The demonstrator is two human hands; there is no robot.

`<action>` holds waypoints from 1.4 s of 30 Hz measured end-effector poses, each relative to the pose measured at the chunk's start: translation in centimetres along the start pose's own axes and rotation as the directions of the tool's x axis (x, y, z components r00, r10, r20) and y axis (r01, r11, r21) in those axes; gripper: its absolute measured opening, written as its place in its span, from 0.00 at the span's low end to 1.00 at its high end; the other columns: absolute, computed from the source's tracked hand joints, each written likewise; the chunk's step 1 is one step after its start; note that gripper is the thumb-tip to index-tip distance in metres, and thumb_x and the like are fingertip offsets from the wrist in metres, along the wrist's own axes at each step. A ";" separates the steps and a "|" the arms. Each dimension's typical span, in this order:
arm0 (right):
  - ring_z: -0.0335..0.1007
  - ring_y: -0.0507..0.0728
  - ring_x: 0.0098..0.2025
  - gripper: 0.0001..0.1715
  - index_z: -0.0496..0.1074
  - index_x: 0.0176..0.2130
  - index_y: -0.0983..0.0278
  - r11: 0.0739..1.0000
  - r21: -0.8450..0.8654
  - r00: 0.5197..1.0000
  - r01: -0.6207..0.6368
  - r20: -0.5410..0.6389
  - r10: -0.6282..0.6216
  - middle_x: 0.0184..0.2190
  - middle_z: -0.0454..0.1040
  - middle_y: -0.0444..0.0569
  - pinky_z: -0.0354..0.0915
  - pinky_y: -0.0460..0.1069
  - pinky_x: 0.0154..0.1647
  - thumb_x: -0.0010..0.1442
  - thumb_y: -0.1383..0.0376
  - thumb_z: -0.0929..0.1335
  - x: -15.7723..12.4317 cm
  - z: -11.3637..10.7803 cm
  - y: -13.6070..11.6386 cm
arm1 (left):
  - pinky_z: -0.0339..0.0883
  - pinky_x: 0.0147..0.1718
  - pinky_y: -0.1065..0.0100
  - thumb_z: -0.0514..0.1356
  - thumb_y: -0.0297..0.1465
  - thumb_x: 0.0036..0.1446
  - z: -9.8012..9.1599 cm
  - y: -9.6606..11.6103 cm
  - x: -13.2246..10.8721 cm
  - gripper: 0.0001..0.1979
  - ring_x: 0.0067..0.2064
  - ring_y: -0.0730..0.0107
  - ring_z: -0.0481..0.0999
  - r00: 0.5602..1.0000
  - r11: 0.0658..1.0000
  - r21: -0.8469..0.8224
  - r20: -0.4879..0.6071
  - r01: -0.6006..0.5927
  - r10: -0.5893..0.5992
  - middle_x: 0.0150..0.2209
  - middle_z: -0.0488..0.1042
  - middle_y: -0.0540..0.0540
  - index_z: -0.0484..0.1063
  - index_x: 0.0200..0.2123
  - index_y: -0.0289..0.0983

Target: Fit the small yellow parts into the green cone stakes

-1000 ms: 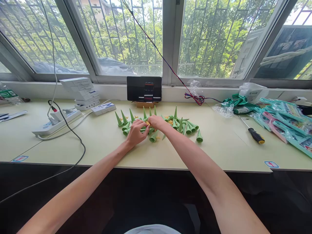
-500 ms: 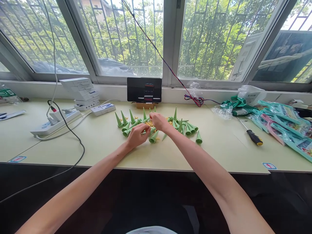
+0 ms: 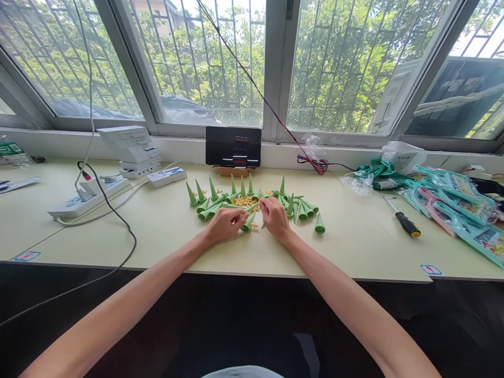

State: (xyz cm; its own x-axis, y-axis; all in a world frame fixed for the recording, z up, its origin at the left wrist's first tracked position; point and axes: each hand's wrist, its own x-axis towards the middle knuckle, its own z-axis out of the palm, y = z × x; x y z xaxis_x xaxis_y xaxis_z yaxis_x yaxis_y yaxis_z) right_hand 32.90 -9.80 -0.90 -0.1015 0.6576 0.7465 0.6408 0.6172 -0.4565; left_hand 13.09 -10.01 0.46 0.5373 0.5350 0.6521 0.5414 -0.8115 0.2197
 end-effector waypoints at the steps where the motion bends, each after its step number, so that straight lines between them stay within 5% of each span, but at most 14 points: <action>1: 0.67 0.55 0.32 0.15 0.72 0.39 0.64 1.000 0.008 1.000 -0.020 -0.021 0.020 0.34 0.73 0.51 0.63 0.49 0.35 0.68 0.61 0.60 -0.2 -0.1 0.1 | 0.55 0.24 0.72 0.53 0.33 0.63 0.0 0.0 0.0 0.16 0.20 0.77 0.58 1.000 1.000 -0.005 -0.002 0.009 -0.009 0.17 0.60 0.53 0.68 0.23 0.36; 9: 0.63 0.54 0.28 0.15 0.70 0.33 0.63 0.998 0.021 0.997 -0.067 0.041 0.066 0.27 0.71 0.46 0.60 0.48 0.31 0.66 0.58 0.62 -0.7 -0.3 -0.9 | 0.54 0.23 0.72 0.53 0.36 0.63 0.1 -0.1 0.0 0.16 0.19 0.76 0.56 0.998 0.995 -0.079 0.010 0.056 -0.055 0.17 0.59 0.54 0.71 0.26 0.36; 26: 0.63 0.53 0.27 0.12 0.68 0.38 0.64 0.991 0.045 0.991 -0.128 0.035 0.127 0.29 0.71 0.46 0.60 0.47 0.32 0.66 0.61 0.59 -0.8 -0.1 -1.6 | 0.56 0.25 0.72 0.53 0.36 0.63 0.0 0.0 0.2 0.16 0.21 0.75 0.63 0.973 0.989 -0.125 0.225 0.078 -0.048 0.18 0.66 0.52 0.78 0.43 0.36; 34: 0.64 0.55 0.29 0.14 0.68 0.36 0.63 0.992 0.023 0.992 -0.127 0.024 0.126 0.29 0.71 0.47 0.60 0.48 0.33 0.66 0.61 0.58 -0.8 -0.1 -1.4 | 0.55 0.25 0.70 0.52 0.36 0.63 -0.2 0.2 0.2 0.16 0.21 0.74 0.62 0.969 0.995 -0.096 0.248 0.033 -0.009 0.19 0.67 0.51 0.78 0.33 0.37; 42: 0.66 0.55 0.29 0.13 0.68 0.37 0.63 0.986 0.048 0.987 -0.158 0.034 0.157 0.31 0.73 0.48 0.62 0.48 0.34 0.66 0.61 0.59 -0.7 -0.2 -1.8 | 0.57 0.25 0.71 0.55 0.37 0.60 -0.5 0.6 0.2 0.13 0.21 0.75 0.63 0.970 0.988 -0.139 0.241 0.065 -0.030 0.19 0.66 0.52 0.76 0.33 0.37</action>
State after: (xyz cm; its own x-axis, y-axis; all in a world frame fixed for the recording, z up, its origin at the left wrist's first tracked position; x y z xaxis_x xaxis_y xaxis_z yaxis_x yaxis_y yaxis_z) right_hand 31.99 -11.40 -0.50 -0.0255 0.7605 0.6488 0.6117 0.5252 -0.5916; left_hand 13.19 -10.51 1.07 0.6603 0.6002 0.4514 0.4804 -0.7996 0.3605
